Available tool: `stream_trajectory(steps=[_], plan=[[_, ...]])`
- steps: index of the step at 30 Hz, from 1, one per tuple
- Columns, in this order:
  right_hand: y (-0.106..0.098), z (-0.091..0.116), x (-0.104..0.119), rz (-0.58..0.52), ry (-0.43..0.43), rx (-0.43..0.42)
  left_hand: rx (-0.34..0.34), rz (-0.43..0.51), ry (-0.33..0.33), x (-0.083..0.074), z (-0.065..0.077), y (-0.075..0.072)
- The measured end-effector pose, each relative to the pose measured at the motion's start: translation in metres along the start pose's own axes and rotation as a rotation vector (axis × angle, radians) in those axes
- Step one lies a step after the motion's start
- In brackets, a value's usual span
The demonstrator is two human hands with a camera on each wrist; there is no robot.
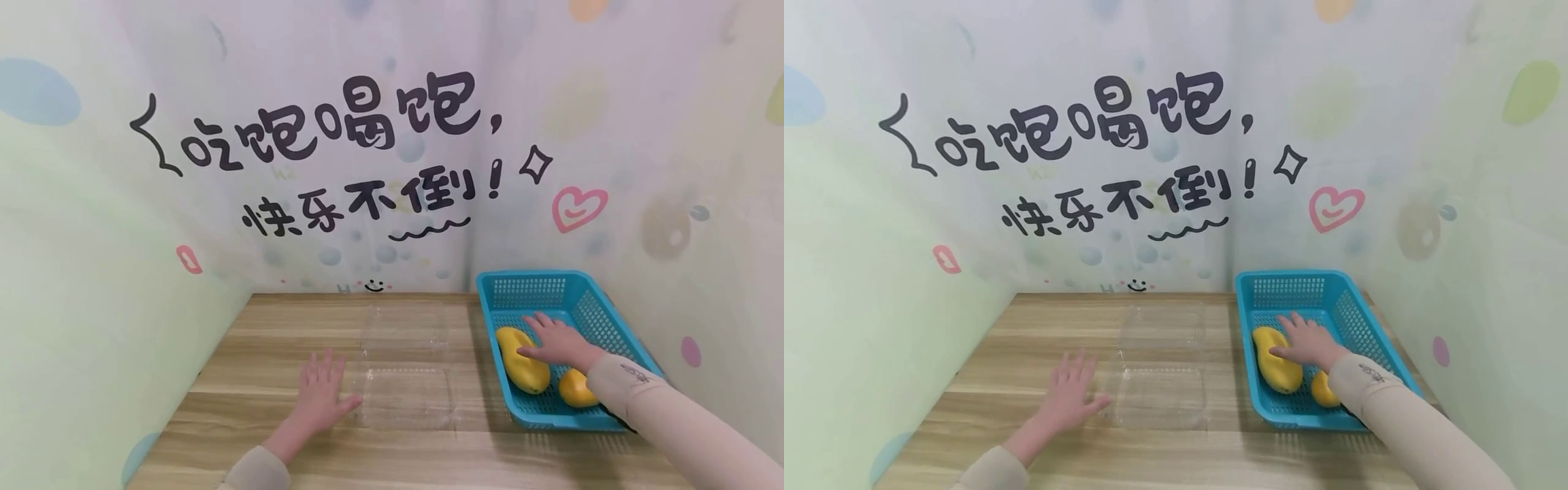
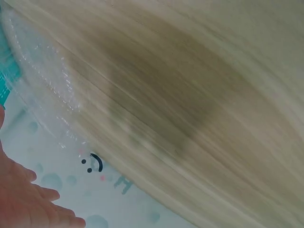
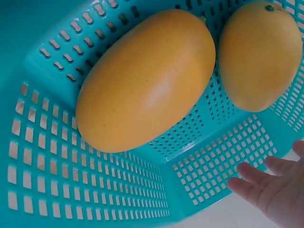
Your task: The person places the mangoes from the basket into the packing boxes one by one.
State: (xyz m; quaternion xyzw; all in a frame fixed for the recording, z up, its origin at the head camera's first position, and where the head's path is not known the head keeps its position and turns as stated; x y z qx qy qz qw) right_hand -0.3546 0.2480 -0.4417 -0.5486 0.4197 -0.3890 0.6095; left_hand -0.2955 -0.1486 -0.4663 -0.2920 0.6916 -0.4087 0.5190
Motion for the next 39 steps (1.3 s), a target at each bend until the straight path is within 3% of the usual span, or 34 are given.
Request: stream_trajectory(steps=[10,15,20,28,36,39], plan=[[0.019,-0.014,0.007,0.004,-0.023,0.167,0.037,0.0,-0.007,-0.004,0.003,0.018],[0.03,-0.015,0.014,-0.044,-0.015,0.249,0.071,0.006,-0.007,-0.004,0.006,0.028],[0.042,-0.014,0.019,-0.096,0.033,0.344,0.101,0.056,-0.029,-0.001,0.01,0.036],[0.048,-0.015,0.016,-0.118,0.129,0.413,0.147,0.091,-0.061,-0.002,0.011,0.038],[0.056,-0.021,0.007,-0.132,0.281,0.465,0.2,0.21,-0.094,-0.004,0.007,0.039],[0.058,-0.023,0.005,-0.14,0.297,0.476,0.22,0.282,-0.121,-0.005,0.006,0.04]])
Point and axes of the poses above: each hand's wrist, its own z-axis away from the middle knuckle, its own y-axis out of the palm, x = y × z, the point moved 9 cm from there along -z, towards the middle knuckle, and after that the axes turned 14 degrees about z, right-handed, at the moved point
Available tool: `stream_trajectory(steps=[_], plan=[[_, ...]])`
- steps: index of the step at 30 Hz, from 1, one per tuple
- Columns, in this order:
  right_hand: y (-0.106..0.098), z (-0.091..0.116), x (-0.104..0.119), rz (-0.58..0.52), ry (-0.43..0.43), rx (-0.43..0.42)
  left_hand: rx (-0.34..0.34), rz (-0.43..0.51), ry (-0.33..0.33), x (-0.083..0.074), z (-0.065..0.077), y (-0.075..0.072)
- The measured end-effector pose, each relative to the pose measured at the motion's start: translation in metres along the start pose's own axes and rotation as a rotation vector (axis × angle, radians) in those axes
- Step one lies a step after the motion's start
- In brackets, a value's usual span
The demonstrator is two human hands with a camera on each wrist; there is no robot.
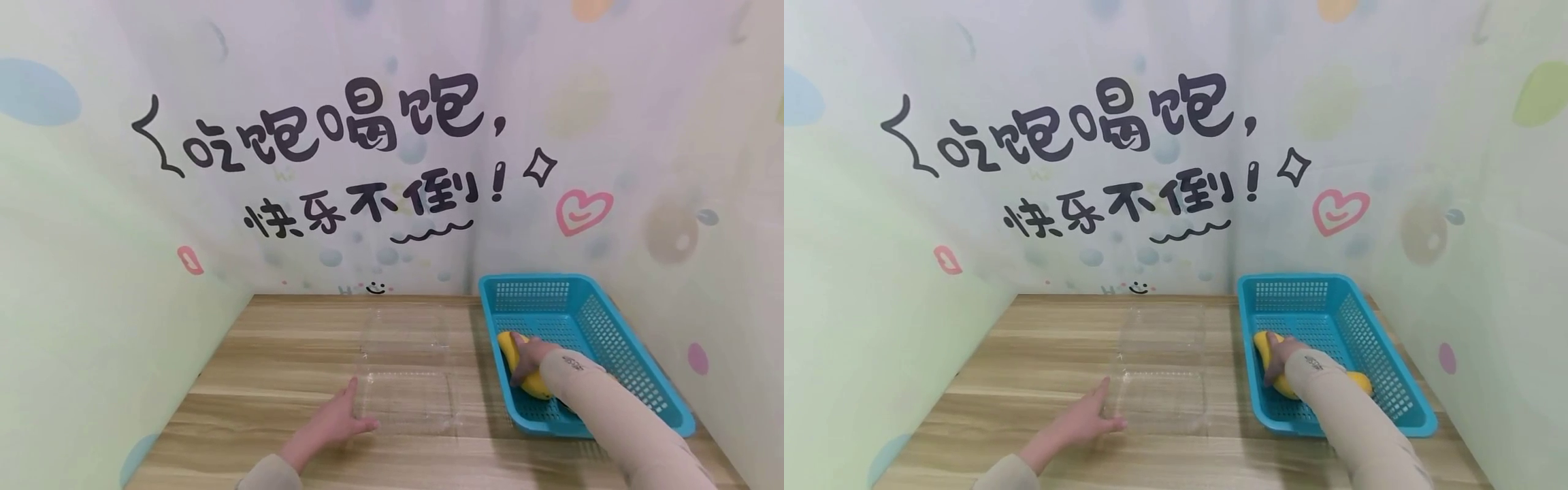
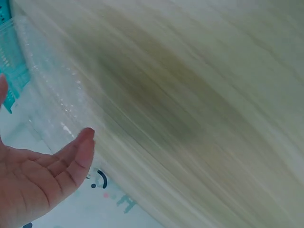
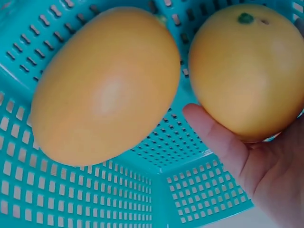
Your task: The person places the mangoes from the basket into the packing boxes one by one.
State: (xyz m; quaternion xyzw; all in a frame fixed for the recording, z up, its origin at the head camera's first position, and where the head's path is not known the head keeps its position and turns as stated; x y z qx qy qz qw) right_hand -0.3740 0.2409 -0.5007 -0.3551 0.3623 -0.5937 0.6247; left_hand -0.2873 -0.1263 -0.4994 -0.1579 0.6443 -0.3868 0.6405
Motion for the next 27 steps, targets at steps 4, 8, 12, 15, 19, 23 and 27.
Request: stream_trajectory(steps=[4,8,12,15,19,23,27], plan=[[-0.001,0.001,-0.002,-0.03,0.005,0.019,0.014,0.072,-0.025,-0.003,0.0,0.001],[0.0,0.002,-0.001,-0.062,0.013,0.036,0.012,0.1,-0.05,-0.004,0.002,0.001],[0.002,-0.004,-0.001,-0.08,0.019,0.035,0.008,0.107,-0.053,-0.006,0.003,0.0],[0.003,-0.007,-0.005,-0.092,0.022,0.038,0.015,0.105,-0.037,-0.007,0.0,0.002],[0.002,-0.006,-0.01,-0.101,0.032,0.049,0.024,0.101,-0.038,-0.009,-0.003,0.004],[-0.001,-0.004,-0.01,-0.111,0.029,0.06,0.02,0.093,-0.054,-0.008,-0.004,0.005],[-0.008,-0.001,-0.01,-0.113,-0.013,0.055,0.01,0.092,-0.057,-0.01,-0.003,0.002]])
Point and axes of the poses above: each hand's wrist, its own z-axis away from the middle knuckle, its own y-axis out of the palm, x = y × z, the point moved 9 cm from there along -z, towards the middle knuckle, and after that the axes turned 14 degrees about z, right-handed, at the moved point
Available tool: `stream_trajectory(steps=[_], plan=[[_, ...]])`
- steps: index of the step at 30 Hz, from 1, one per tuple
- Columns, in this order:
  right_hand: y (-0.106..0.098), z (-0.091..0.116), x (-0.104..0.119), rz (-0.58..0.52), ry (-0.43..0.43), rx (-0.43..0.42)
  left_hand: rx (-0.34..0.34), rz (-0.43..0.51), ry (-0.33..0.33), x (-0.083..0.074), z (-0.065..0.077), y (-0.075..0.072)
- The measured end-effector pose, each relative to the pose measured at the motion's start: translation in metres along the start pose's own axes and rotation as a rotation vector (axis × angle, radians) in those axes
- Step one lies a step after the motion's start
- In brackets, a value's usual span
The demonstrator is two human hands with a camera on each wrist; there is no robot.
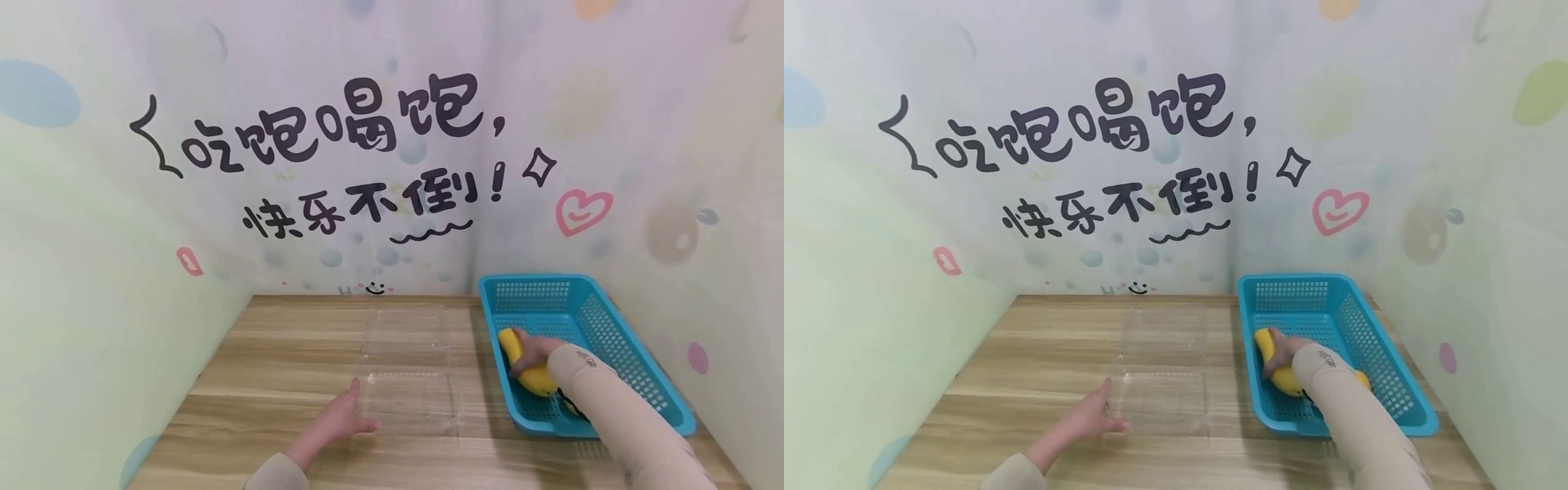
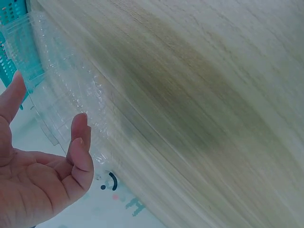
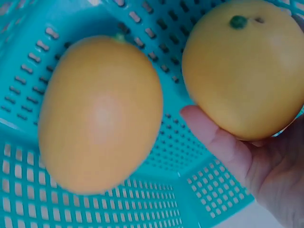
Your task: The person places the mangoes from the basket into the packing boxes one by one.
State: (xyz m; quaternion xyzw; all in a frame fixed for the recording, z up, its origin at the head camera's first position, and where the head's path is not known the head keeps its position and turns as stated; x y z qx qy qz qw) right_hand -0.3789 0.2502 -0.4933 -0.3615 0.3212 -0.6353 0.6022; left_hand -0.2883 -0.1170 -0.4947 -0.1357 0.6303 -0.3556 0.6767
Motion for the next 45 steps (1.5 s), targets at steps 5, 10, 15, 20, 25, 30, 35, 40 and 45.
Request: stream_trajectory(steps=[5,10,15,20,25,30,35,40,45], plan=[[-0.016,0.011,-0.003,-0.04,-0.046,0.005,-0.004,0.012,-0.011,0.0,0.001,-0.001],[-0.042,0.023,-0.003,-0.121,-0.046,-0.016,-0.005,0.022,-0.011,0.003,0.0,0.0],[-0.071,0.03,0.009,-0.157,-0.06,-0.057,-0.009,0.042,-0.021,0.005,0.0,0.0],[-0.098,0.034,0.027,-0.145,-0.047,-0.107,-0.012,0.038,-0.027,0.005,0.0,-0.002],[-0.112,0.037,0.052,-0.14,-0.029,-0.141,-0.009,0.024,-0.036,0.004,0.001,-0.003],[-0.106,0.034,0.083,-0.209,-0.064,-0.152,-0.003,0.015,-0.045,0.005,0.001,-0.001],[-0.088,0.032,0.117,-0.261,-0.108,-0.183,-0.003,0.015,-0.037,0.004,0.002,0.0],[-0.065,0.029,0.153,-0.2,-0.128,-0.223,0.007,0.012,-0.032,0.004,0.002,0.001],[-0.042,0.032,0.193,-0.156,-0.177,-0.245,0.014,0.026,-0.044,0.004,0.001,0.0]])
Point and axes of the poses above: each hand's wrist, its own z-axis away from the middle knuckle, its own y-axis out of the palm, x = y × z, the point moved 9 cm from there along -z, towards the middle knuckle, and after that the axes turned 14 degrees about z, right-handed, at the moved point
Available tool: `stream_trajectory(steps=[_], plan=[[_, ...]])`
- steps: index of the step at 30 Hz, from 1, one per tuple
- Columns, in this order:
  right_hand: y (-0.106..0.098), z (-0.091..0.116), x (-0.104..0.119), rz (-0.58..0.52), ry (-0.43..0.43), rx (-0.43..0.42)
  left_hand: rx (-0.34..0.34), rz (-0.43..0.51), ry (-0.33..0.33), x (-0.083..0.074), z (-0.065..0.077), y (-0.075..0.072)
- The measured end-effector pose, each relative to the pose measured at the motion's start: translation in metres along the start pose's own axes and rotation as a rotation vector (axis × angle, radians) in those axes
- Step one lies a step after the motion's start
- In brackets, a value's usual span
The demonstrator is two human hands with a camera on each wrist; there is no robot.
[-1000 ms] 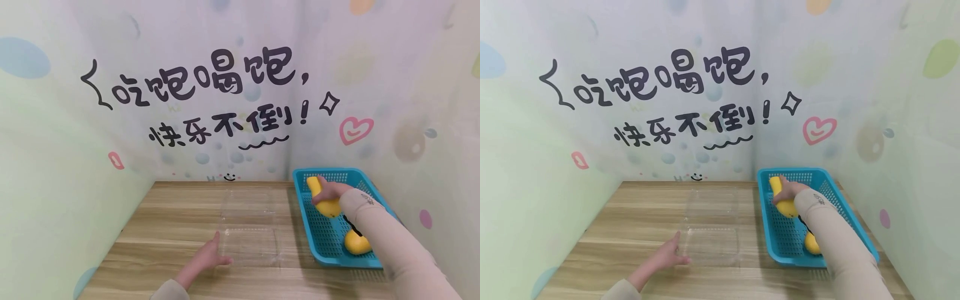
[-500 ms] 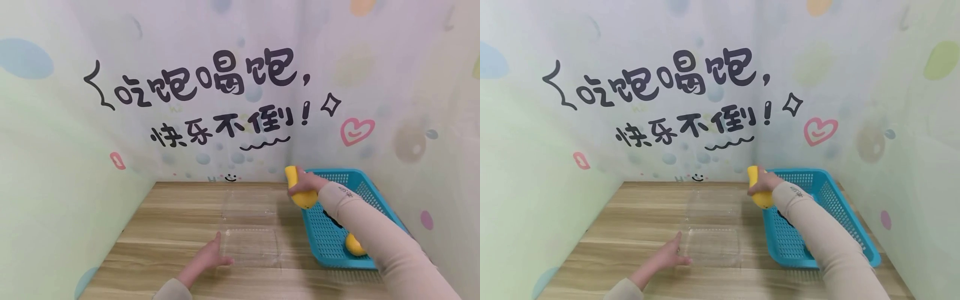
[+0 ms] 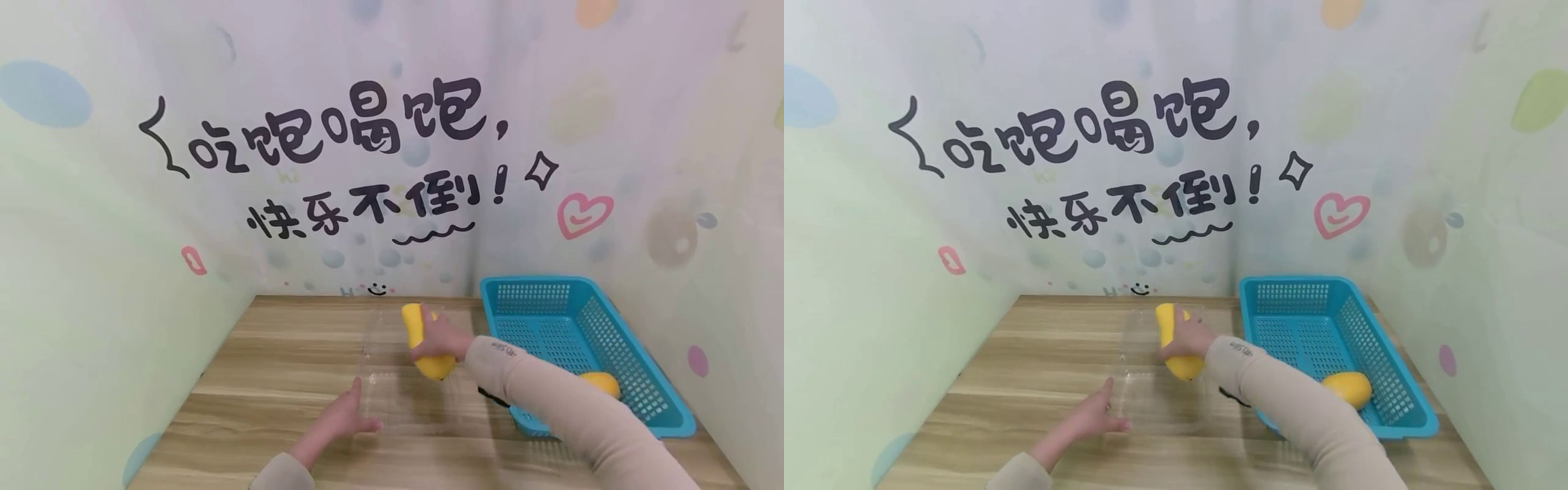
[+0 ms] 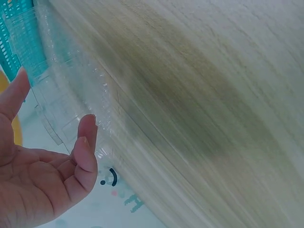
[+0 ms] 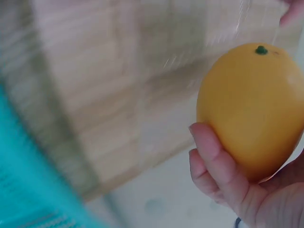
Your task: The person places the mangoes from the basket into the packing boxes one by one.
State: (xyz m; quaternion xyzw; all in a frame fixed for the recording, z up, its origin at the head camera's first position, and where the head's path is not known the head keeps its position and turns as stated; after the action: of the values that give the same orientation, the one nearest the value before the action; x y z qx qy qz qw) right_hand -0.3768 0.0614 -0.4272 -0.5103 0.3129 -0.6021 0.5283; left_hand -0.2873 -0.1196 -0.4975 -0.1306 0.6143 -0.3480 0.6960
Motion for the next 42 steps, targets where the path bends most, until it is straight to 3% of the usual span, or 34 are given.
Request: stream_trajectory(steps=[5,11,26,42], plan=[[0.022,0.012,0.033,0.026,-0.063,0.008,-0.005,-0.015,-0.002,-0.005,0.0,-0.002],[0.05,0.017,0.049,0.045,-0.107,0.042,-0.008,-0.034,0.016,-0.008,0.001,-0.002],[0.084,0.014,0.051,0.073,-0.116,0.05,-0.015,-0.05,0.011,-0.011,0.0,-0.004],[0.096,0.014,0.05,0.107,-0.146,0.023,-0.015,-0.047,0.037,-0.01,-0.001,-0.002]])
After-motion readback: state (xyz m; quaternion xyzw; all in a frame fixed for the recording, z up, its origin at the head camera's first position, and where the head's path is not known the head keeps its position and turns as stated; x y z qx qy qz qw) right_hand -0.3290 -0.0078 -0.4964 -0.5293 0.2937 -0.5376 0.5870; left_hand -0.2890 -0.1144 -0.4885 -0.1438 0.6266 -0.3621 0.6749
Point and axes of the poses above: each hand's wrist, its own z-axis away from the middle knuckle, its own y-axis out of the palm, x = y × z, the point moved 9 cm from there along -z, towards the middle knuckle, and after that the axes turned 14 degrees about z, right-handed, at the moved point
